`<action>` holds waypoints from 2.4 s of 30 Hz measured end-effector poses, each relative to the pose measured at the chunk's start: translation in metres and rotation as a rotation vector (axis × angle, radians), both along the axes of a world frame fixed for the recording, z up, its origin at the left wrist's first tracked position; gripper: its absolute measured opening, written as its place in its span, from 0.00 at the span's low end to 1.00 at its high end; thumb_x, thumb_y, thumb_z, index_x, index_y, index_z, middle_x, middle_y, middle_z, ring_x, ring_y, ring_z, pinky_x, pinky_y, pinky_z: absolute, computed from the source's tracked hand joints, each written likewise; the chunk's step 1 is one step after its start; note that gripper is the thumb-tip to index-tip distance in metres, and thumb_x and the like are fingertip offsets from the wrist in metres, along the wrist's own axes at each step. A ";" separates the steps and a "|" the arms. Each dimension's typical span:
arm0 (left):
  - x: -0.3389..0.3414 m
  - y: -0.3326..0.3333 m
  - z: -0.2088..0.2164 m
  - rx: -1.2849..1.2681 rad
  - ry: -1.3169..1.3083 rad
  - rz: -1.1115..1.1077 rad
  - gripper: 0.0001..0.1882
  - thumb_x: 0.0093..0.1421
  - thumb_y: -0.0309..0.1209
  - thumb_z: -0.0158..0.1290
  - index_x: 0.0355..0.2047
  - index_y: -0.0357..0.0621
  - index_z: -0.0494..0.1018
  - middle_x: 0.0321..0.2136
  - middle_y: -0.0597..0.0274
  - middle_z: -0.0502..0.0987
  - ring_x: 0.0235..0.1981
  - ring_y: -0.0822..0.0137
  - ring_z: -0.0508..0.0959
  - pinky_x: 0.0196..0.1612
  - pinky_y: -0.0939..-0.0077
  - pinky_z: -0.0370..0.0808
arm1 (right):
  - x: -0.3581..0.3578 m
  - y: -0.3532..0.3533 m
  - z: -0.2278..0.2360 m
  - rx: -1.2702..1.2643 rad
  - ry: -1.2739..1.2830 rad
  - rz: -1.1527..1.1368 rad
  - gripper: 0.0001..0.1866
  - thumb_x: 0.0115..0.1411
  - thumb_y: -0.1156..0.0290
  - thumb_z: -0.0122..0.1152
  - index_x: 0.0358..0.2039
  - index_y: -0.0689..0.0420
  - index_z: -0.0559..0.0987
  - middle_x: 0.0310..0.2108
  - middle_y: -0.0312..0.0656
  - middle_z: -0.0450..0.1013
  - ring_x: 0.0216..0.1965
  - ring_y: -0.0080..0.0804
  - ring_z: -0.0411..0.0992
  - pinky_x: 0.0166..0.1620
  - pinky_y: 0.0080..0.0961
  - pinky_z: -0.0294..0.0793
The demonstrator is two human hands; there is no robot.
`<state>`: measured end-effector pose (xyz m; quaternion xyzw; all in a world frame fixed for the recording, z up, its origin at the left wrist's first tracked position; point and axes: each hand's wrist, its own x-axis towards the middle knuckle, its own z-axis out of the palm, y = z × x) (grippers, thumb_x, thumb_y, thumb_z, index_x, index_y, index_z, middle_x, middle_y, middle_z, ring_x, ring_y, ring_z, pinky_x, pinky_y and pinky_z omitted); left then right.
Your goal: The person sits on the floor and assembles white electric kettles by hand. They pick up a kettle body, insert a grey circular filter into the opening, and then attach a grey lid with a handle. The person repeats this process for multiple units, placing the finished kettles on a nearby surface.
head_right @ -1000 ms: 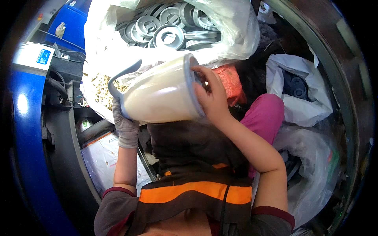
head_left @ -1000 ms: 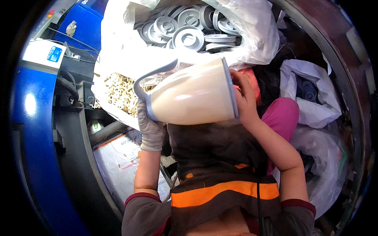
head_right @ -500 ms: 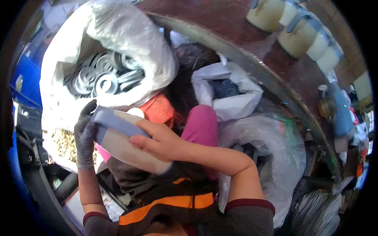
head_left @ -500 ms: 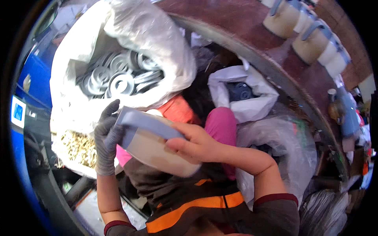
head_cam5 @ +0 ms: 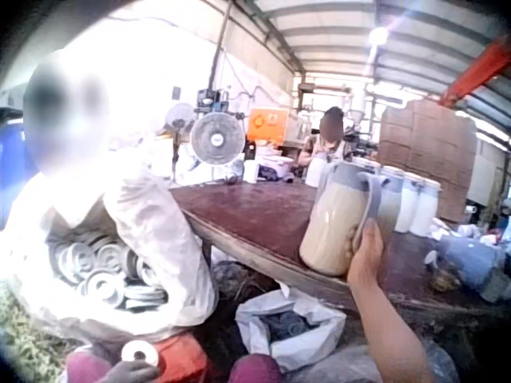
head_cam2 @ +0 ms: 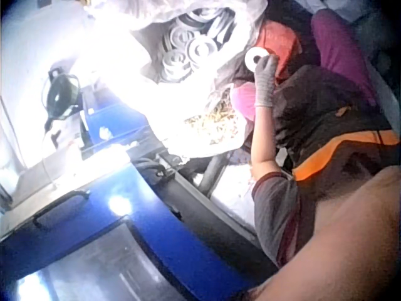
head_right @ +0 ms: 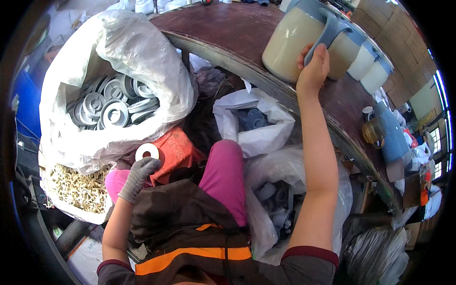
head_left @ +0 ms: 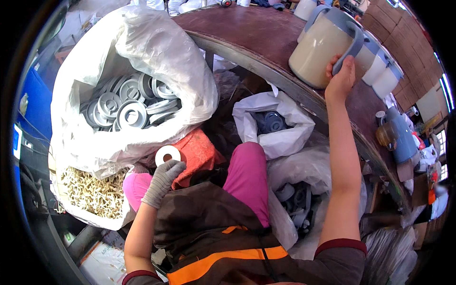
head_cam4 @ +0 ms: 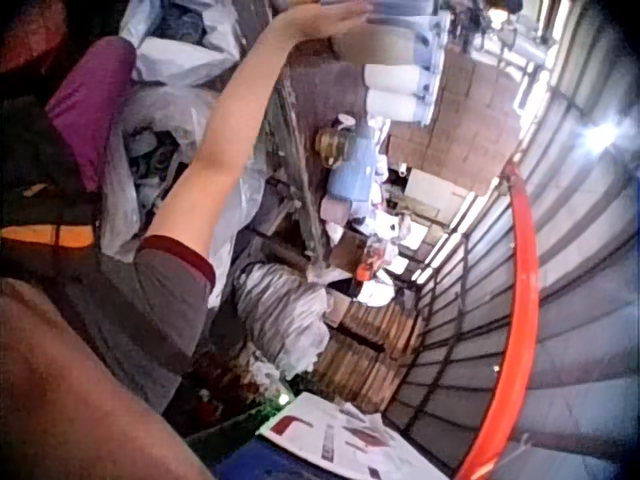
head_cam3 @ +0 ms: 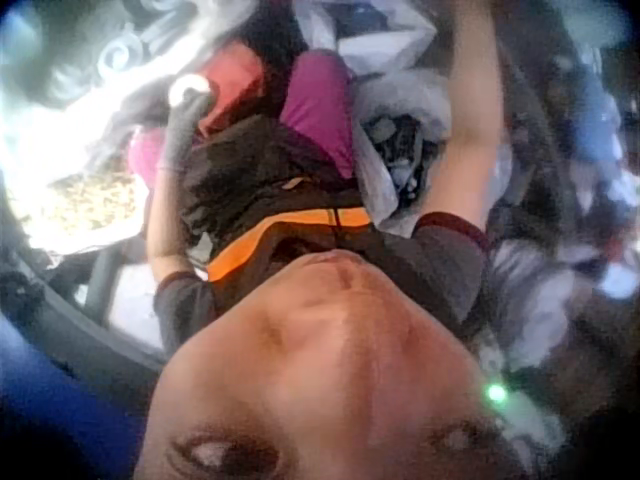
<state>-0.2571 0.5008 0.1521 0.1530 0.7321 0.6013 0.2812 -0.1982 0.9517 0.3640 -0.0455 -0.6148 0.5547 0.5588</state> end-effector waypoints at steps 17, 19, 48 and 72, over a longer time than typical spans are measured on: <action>-0.006 -0.029 -0.048 -0.083 -0.397 0.121 0.13 0.58 0.39 0.51 0.32 0.40 0.75 0.25 0.69 0.74 0.25 0.79 0.70 0.29 0.86 0.65 | -0.032 0.149 0.025 0.409 -0.628 -1.230 0.21 0.53 0.55 0.56 0.47 0.42 0.76 0.53 0.49 0.63 0.57 0.43 0.59 0.58 0.40 0.57; -0.007 -0.030 -0.052 -0.061 -0.404 0.133 0.13 0.58 0.39 0.51 0.32 0.41 0.75 0.25 0.69 0.74 0.25 0.79 0.69 0.29 0.85 0.64 | -0.027 0.145 0.027 0.390 -0.650 -1.311 0.21 0.53 0.55 0.56 0.49 0.41 0.75 0.55 0.50 0.61 0.59 0.43 0.57 0.58 0.42 0.57; -0.001 -0.028 -0.056 -0.094 -0.275 0.099 0.15 0.57 0.41 0.51 0.31 0.41 0.76 0.22 0.70 0.72 0.23 0.78 0.67 0.27 0.84 0.63 | -0.103 0.060 -0.053 0.916 -1.214 -0.398 0.24 0.61 0.54 0.43 0.54 0.51 0.71 0.55 0.45 0.66 0.56 0.41 0.64 0.56 0.37 0.63; -0.005 -0.034 -0.101 -0.308 0.253 0.026 0.22 0.54 0.45 0.47 0.34 0.38 0.76 0.32 0.44 0.77 0.37 0.50 0.77 0.43 0.63 0.70 | -0.122 0.145 -0.067 1.011 -1.170 -0.190 0.28 0.65 0.51 0.41 0.57 0.58 0.66 0.56 0.48 0.64 0.57 0.43 0.61 0.59 0.30 0.56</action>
